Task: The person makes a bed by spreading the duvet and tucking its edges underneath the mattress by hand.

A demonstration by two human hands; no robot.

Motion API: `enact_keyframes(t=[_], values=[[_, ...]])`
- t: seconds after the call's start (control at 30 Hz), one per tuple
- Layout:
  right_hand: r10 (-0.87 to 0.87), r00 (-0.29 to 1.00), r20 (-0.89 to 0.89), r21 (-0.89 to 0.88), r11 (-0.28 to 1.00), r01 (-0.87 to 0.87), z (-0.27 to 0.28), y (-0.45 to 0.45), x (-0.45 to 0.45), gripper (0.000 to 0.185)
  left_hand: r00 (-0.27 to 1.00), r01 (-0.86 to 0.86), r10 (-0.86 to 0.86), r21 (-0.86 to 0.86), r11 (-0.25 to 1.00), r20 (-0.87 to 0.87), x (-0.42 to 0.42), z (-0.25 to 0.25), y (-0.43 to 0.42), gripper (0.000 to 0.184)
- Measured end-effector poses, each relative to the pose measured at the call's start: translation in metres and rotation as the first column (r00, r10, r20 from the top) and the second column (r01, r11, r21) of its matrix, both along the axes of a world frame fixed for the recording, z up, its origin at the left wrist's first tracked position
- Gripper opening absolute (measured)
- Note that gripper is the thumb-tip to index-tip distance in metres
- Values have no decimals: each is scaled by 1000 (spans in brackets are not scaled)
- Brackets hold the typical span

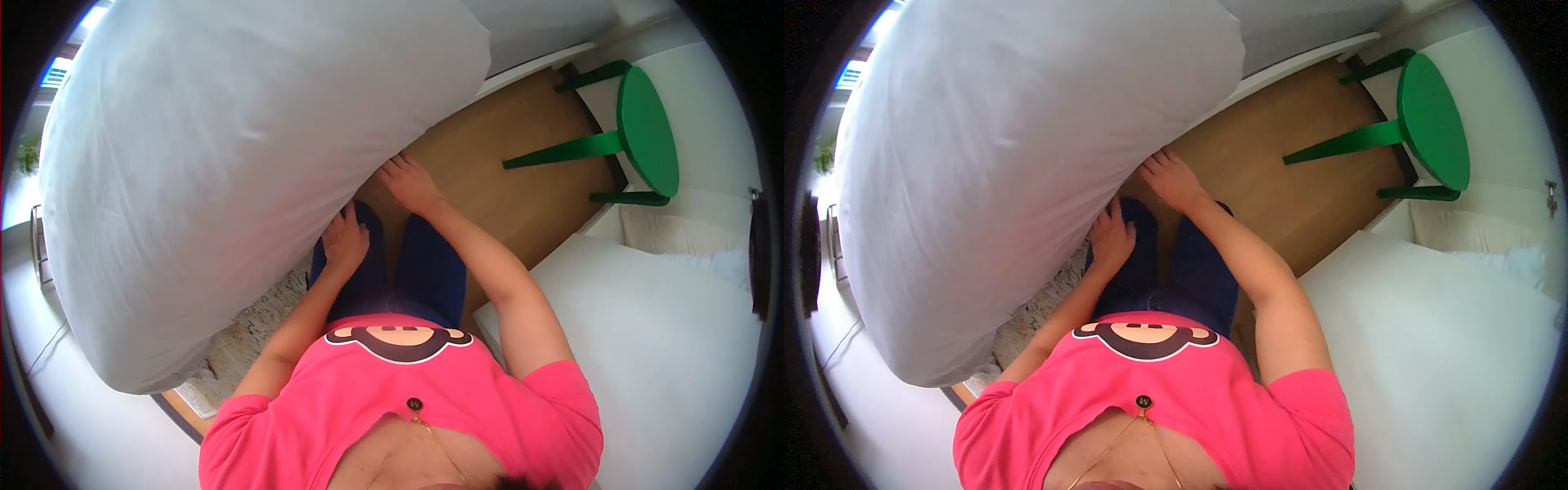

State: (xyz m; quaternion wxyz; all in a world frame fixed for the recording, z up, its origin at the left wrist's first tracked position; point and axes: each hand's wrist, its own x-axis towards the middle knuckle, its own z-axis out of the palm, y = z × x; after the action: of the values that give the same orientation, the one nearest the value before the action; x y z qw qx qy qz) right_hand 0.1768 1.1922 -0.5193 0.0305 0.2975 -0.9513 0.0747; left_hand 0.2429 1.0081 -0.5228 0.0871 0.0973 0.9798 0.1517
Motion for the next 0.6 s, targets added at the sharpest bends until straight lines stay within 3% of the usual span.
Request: enact_keyframes(t=[0.07,0.17,0.27,0.37,0.43,0.53,0.57,0.6], values=[[-11,999,35,18,1000,10,-7,-9,-10,54,995,-68,70,28,997,-69,2,-6,-16,58],[-77,986,148,1,997,78,-8,-23,-13,44,984,-146,138,66,987,110,-14,-22,-43,48],[-158,963,219,15,987,159,-2,-39,-30,28,966,17,-24,-33,999,-257,-30,-16,-47,35],[-220,909,354,33,974,223,0,-45,-40,22,966,-74,99,-108,991,240,-61,-5,-27,31],[-226,848,479,40,971,236,25,-49,-59,25,991,-33,48,-118,993,128,-59,-8,-30,34],[-177,965,195,17,984,177,-12,-29,-37,20,984,0,-11,-61,998,-178,-46,-34,-41,42],[-194,980,32,-84,977,196,-20,-23,-31,17,958,7,-14,-27,1000,-287,-37,-40,-40,44],[-219,969,-116,-185,963,196,-27,-19,-22,14,967,31,-39,-37,999,-251,-30,-32,-36,44]])
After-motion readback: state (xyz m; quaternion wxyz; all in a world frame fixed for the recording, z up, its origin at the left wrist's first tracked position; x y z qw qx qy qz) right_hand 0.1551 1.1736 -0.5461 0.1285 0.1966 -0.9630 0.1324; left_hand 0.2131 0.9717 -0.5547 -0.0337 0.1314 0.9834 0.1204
